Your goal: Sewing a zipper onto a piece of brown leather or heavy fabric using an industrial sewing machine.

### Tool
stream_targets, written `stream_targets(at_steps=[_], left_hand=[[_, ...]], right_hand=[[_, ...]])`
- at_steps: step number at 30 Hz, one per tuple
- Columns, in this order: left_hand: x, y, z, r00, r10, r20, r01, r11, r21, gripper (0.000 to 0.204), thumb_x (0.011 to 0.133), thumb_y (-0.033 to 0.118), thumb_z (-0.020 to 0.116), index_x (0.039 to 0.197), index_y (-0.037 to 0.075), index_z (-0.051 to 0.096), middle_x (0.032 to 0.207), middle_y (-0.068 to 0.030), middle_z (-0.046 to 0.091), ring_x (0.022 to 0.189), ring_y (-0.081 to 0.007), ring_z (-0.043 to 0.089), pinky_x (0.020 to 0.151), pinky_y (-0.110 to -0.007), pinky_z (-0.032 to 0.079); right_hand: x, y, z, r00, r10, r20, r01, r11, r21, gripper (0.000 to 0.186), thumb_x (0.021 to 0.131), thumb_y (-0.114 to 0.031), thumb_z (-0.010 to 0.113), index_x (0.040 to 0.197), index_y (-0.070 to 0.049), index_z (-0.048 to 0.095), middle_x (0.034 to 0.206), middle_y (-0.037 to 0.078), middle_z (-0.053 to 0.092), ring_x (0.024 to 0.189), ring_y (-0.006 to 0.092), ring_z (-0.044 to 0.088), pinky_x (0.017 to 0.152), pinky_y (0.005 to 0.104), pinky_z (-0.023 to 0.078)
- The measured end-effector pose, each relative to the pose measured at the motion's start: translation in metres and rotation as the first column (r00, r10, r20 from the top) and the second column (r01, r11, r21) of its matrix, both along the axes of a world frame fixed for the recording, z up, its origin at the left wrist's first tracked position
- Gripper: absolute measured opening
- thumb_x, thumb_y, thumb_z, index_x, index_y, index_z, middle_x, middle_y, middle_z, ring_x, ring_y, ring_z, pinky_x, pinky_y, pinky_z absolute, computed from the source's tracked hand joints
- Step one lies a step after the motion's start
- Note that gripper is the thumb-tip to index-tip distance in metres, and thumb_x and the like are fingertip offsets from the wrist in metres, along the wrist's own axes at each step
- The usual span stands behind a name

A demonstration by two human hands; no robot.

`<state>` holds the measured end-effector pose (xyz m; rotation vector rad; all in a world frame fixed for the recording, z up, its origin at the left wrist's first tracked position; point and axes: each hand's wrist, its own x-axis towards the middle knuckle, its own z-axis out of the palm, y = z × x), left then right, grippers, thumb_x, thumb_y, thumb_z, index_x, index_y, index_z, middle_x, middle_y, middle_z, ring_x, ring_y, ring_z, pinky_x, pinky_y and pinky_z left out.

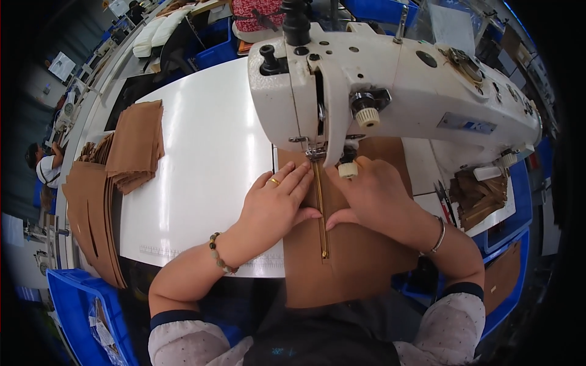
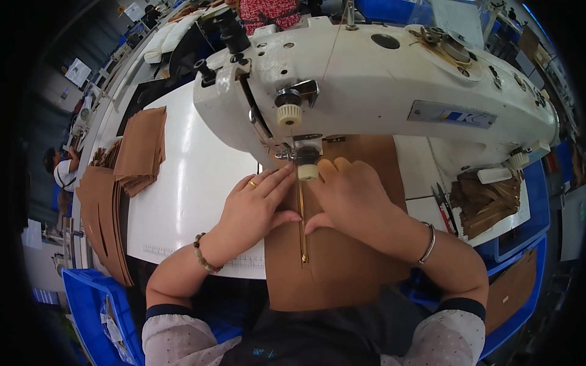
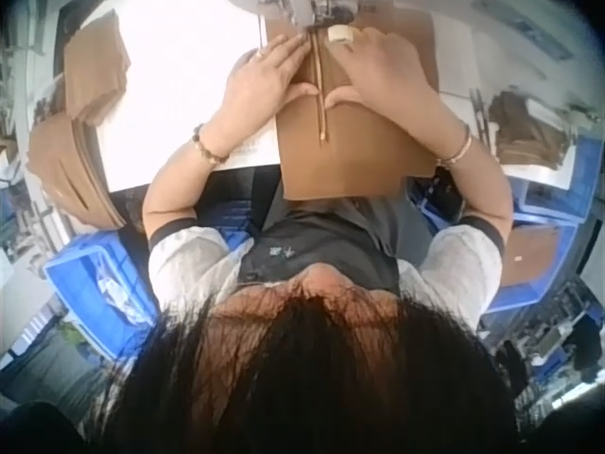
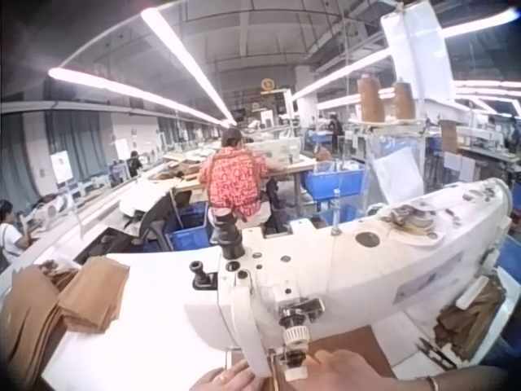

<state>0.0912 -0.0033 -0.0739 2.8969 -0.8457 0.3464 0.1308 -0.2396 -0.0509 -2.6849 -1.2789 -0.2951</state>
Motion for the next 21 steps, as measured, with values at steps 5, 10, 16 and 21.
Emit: stream_targets(at_steps=[5,10,16,21], left_hand=[[-0.009,0.009,0.001,0.997,-0.032,-0.074,0.018,0.984,-0.180,0.062,0.091,0.027,0.075,0.143,0.001,0.056,0.147,-0.0142,0.059,0.133,-0.0341,0.057,0.108,-0.042,0.050],[-0.050,0.031,0.007,0.989,0.116,-0.096,-0.143,0.930,-0.338,0.051,0.090,0.014,0.076,0.137,0.002,0.059,0.139,-0.0147,0.062,0.123,-0.0354,0.063,0.100,-0.042,0.054],[-0.099,0.040,0.007,0.999,0.033,-0.034,-0.044,0.914,-0.404,0.022,0.081,0.011,0.083,0.101,0.009,0.074,0.101,-0.0056,0.074,0.095,-0.0262,0.071,0.079,-0.035,0.058],[-0.102,0.017,-0.004,0.975,-0.139,0.171,0.197,0.898,-0.394,0.032,0.077,0.015,0.085,0.106,0.008,0.075,0.105,-0.0036,0.074,0.101,-0.0239,0.071,0.080,-0.034,0.059]], right_hand=[[-0.081,-0.008,0.010,0.943,0.248,-0.221,-0.220,0.965,0.145,0.091,0.061,-0.052,0.086,0.130,0.001,0.058,0.126,0.018,0.059,0.113,0.0329,0.061,0.094,0.0437,0.053],[-0.130,0.001,-0.020,0.973,0.215,0.087,-0.210,0.976,-0.060,0.077,0.082,-0.026,0.080,0.146,0.003,0.050,0.157,0.017,0.048,0.145,0.0399,0.044,0.119,0.0502,0.039],[-0.113,-0.037,-0.018,0.494,0.448,-0.745,0.189,0.781,0.595,0.050,0.103,-0.013,0.053,0.149,0.008,0.049,0.156,0.020,0.050,0.148,0.0382,0.044,0.125,0.0487,0.029],[-0.111,-0.038,-0.014,0.384,0.478,-0.790,0.275,0.757,0.592,0.051,0.110,-0.023,0.045,0.150,0.007,0.048,0.155,0.022,0.051,0.148,0.0351,0.044,0.126,0.0453,0.025]])
